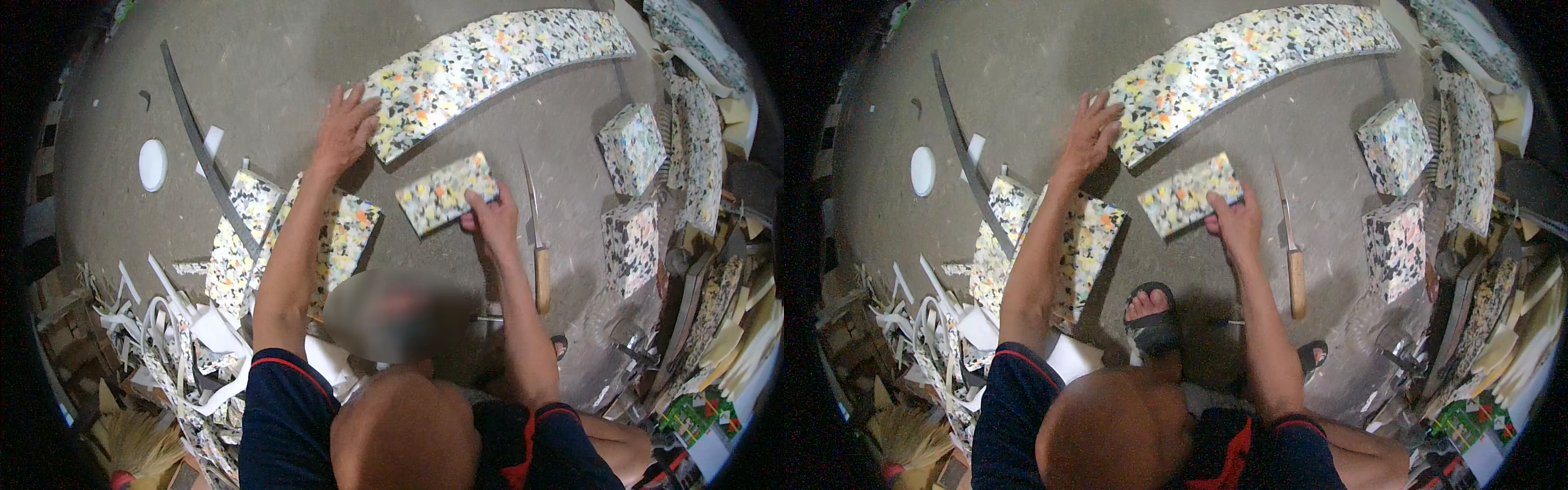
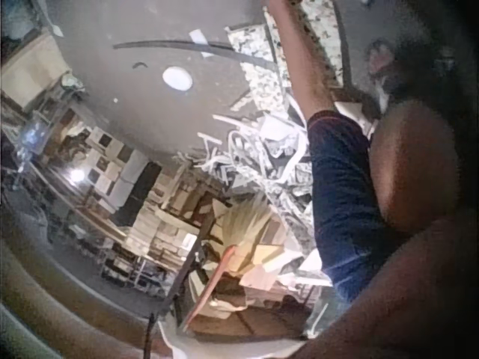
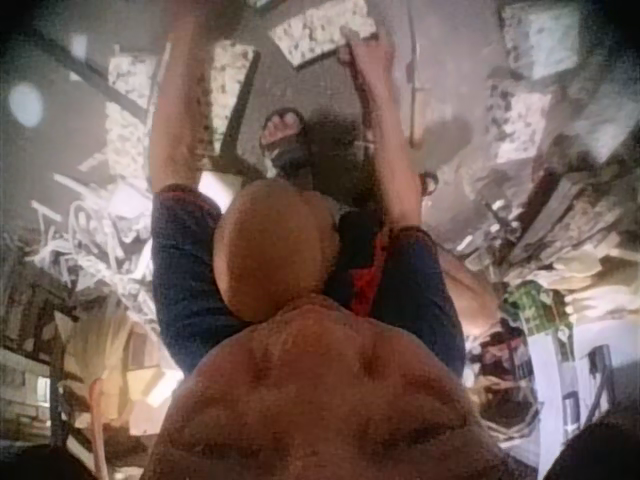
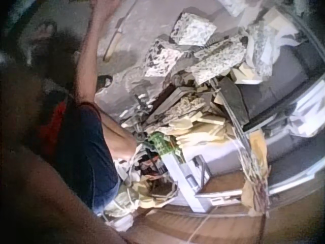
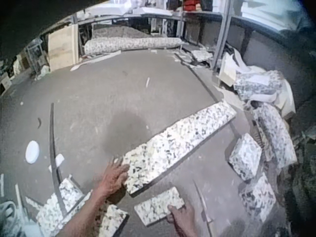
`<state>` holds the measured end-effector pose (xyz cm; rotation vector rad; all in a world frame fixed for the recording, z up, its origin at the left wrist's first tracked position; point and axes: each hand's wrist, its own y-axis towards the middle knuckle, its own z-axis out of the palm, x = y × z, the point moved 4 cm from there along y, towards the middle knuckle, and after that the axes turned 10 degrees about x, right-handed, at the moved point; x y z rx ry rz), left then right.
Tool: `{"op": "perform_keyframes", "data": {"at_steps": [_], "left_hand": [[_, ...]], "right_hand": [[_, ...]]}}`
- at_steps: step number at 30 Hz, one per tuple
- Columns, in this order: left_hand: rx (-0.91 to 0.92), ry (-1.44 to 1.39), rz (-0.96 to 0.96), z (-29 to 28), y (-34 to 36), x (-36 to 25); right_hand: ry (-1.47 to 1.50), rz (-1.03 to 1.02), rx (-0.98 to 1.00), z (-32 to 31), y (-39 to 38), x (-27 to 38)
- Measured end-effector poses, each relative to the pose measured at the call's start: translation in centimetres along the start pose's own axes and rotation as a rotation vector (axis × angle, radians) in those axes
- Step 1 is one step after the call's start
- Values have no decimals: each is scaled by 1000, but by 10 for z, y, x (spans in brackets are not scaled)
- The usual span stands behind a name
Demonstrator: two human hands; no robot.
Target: The person measures and marks speckled composite tiles with a metal ruler and pen, then cuts them with a utility knife. The person repeatedly measures, marks, and cuts multiple tile pieces on the floor, arranging the cut pieces into a pattern.
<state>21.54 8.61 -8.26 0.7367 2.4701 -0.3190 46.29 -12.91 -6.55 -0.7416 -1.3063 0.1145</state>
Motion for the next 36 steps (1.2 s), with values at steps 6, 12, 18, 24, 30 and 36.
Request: {"op": "perform_keyframes", "data": {"at_steps": [6, 12, 18, 24, 30, 36], "left_hand": [[-118, 57, 109, 26, -8, 11], [-132, 42, 118, 21, -7, 5], [-129, 100, 112, 21, -10, 7], [-127, 92, 101, 17, -11, 1], [80, 246, 236, 5, -5, -17], [80, 263, 232, 25, 4, -53]], "right_hand": [[-73, 46, 93, 26, 45, 27], [-38, 40, 73, 32, 50, 26], [-2, 21, 49, 26, 53, 29], [-22, 7, 34, 28, 57, 31], [-25, -54, -167, 35, 54, 23], [-170, 63, -252, 41, 48, 19]]}}
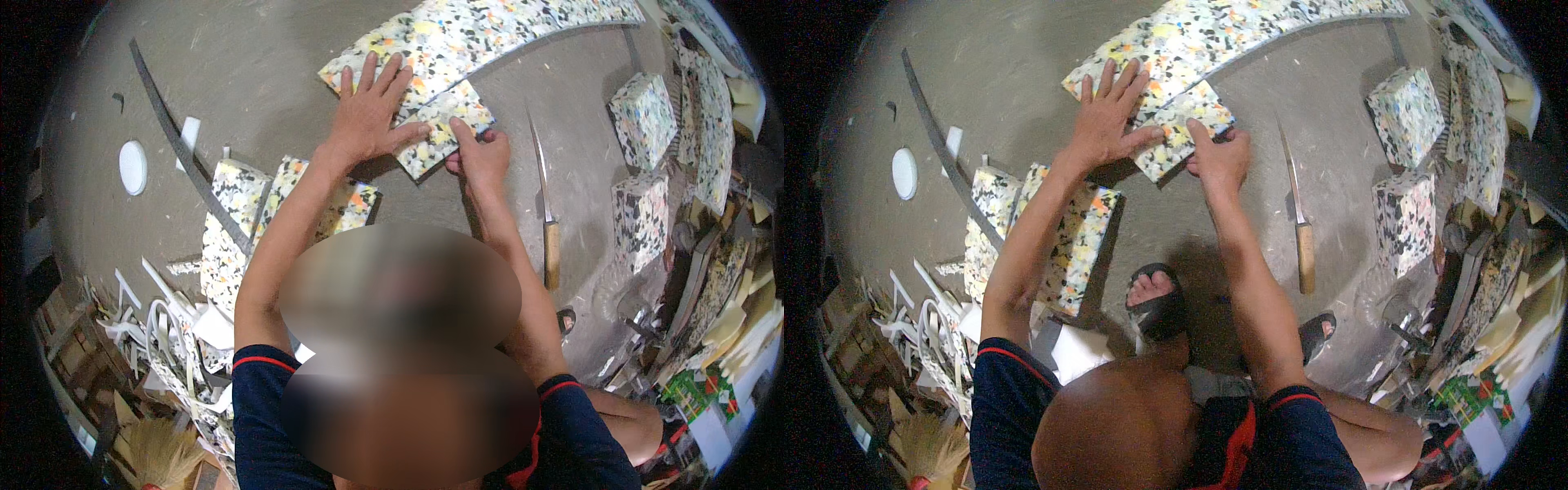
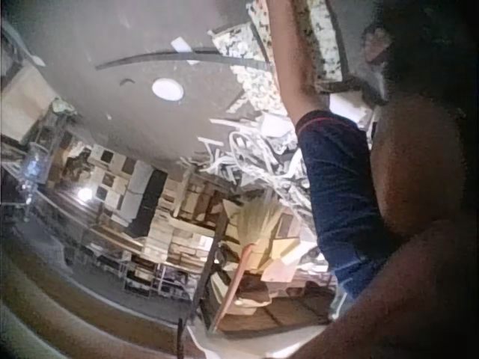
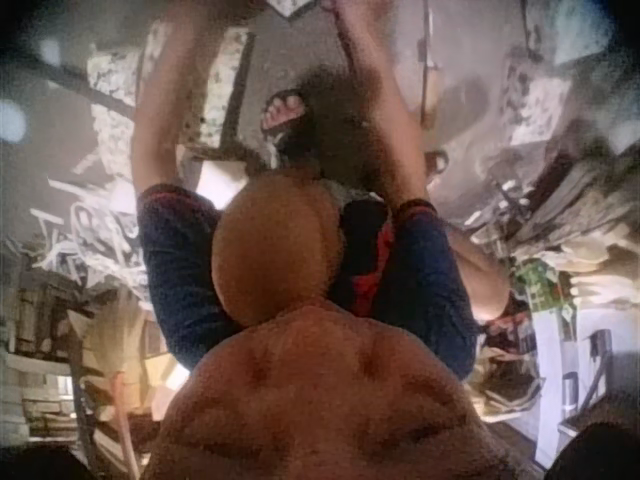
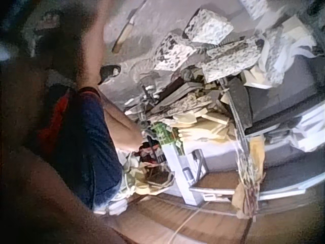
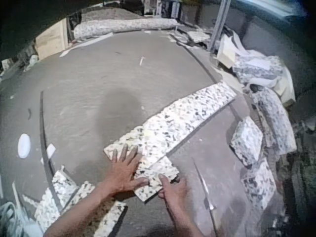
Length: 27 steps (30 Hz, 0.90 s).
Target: The person measures and marks speckled composite tiles with a metal ruler and pen, then cuts them with a utility knife. The person repeatedly measures, marks, and cuts multiple tile pieces on the floor, arranging the cut pieces into a pattern.
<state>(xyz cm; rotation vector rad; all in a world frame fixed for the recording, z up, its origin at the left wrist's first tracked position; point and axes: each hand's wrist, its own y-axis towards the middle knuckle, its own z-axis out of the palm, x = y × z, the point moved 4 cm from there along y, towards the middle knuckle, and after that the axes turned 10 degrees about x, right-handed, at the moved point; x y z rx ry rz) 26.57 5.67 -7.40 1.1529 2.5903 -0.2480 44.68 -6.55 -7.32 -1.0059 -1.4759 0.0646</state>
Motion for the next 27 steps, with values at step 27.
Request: {"op": "perform_keyframes", "data": {"at_steps": [27], "left_hand": [[201, 219, 176, -33, -34, 65]], "right_hand": [[-13, -44, 159, -104, -69, -78]]}}
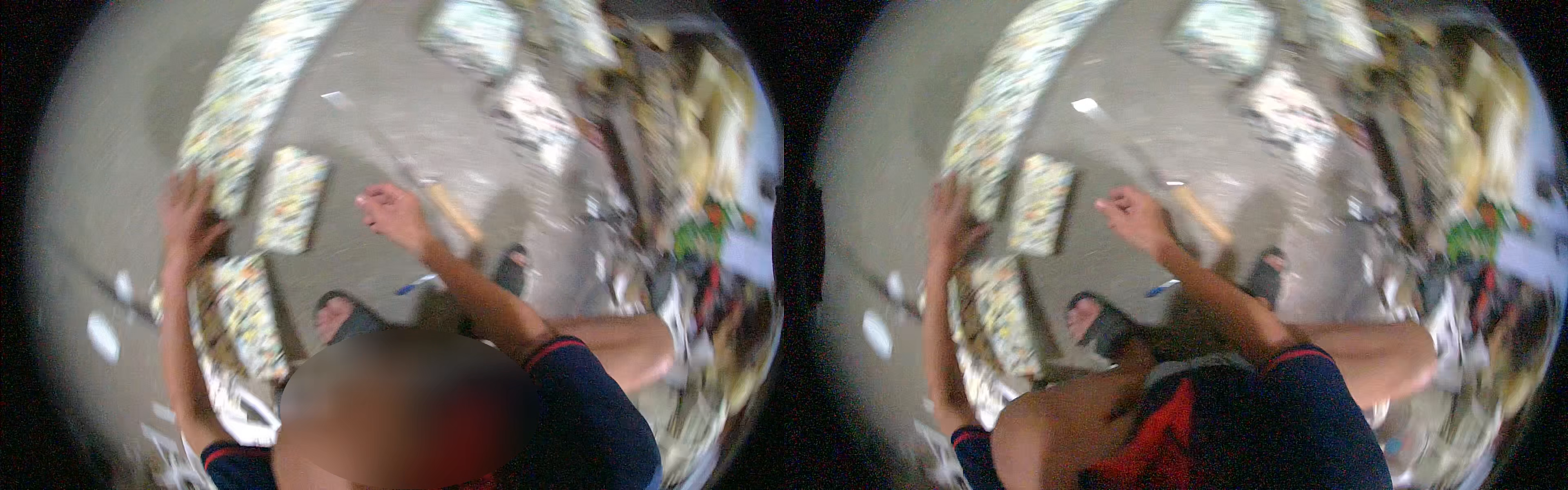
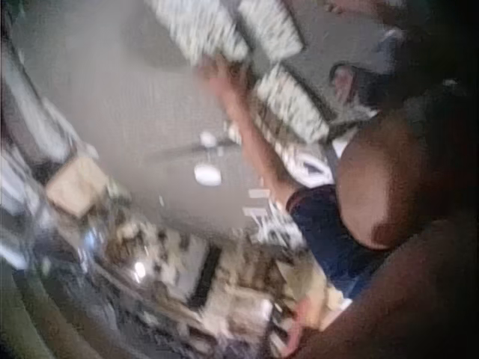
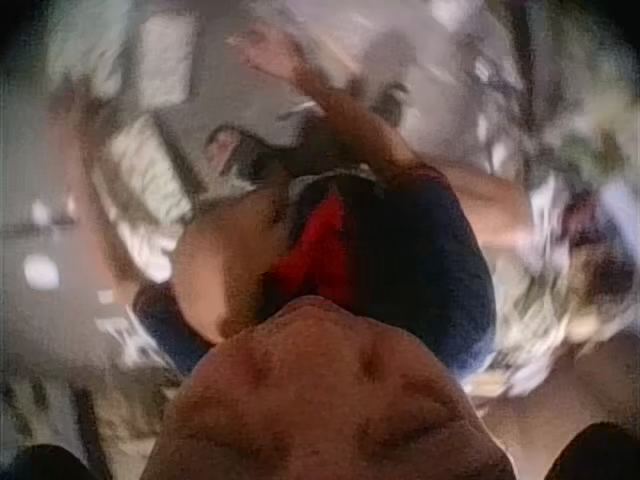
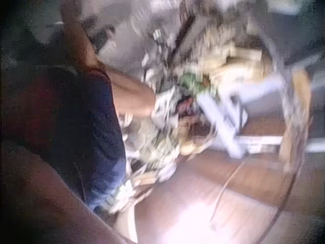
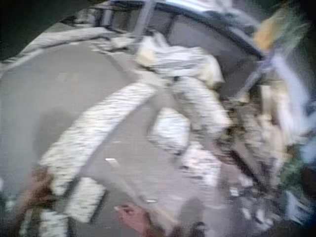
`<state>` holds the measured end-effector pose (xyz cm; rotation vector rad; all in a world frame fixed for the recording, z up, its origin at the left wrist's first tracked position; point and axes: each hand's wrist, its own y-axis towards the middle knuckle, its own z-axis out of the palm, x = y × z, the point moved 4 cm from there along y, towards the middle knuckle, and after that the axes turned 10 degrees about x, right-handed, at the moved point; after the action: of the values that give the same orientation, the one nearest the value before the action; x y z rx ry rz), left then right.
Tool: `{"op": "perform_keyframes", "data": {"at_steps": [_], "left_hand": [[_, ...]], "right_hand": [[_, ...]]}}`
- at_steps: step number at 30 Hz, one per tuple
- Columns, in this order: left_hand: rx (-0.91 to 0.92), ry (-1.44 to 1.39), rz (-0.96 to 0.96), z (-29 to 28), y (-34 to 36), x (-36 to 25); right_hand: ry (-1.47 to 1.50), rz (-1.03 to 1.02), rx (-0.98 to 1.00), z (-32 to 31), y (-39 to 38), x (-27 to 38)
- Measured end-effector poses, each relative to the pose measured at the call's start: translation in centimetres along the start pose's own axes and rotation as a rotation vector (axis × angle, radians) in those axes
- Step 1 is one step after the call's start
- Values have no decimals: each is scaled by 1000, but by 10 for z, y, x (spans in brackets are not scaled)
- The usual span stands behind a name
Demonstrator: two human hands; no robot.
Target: The person measures and marks speckled composite tiles with a metal ruler and pen, then cuts them with a utility knife. The person repeatedly measures, marks, and cuts multiple tile pieces on the floor, arranging the cut pieces into a pattern.
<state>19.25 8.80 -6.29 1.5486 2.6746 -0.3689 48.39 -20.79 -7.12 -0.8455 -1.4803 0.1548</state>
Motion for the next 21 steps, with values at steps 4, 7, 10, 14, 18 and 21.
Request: {"op": "perform_keyframes", "data": {"at_steps": [4, 7, 10, 14, 18, 21], "left_hand": [[37, 158, 116, 19, 37, 29], [19, 226, 196, 16, 40, 35], [-196, -299, 166, -3, 36, 24], [-509, -257, -388, -42, 9, 6], [-601, -58, -131, -87, 46, -34], [-526, 107, -6, -104, 63, -52]], "right_hand": [[-104, 42, -732, -164, -74, -60], [0, 166, -1133, -293, -152, -116], [-105, 348, -1385, -401, -199, -176], [-1096, 624, -1031, -522, -190, -222], [-281, 176, -1529, -597, -198, -242], [-729, 394, -1445, -587, -196, -189]]}}
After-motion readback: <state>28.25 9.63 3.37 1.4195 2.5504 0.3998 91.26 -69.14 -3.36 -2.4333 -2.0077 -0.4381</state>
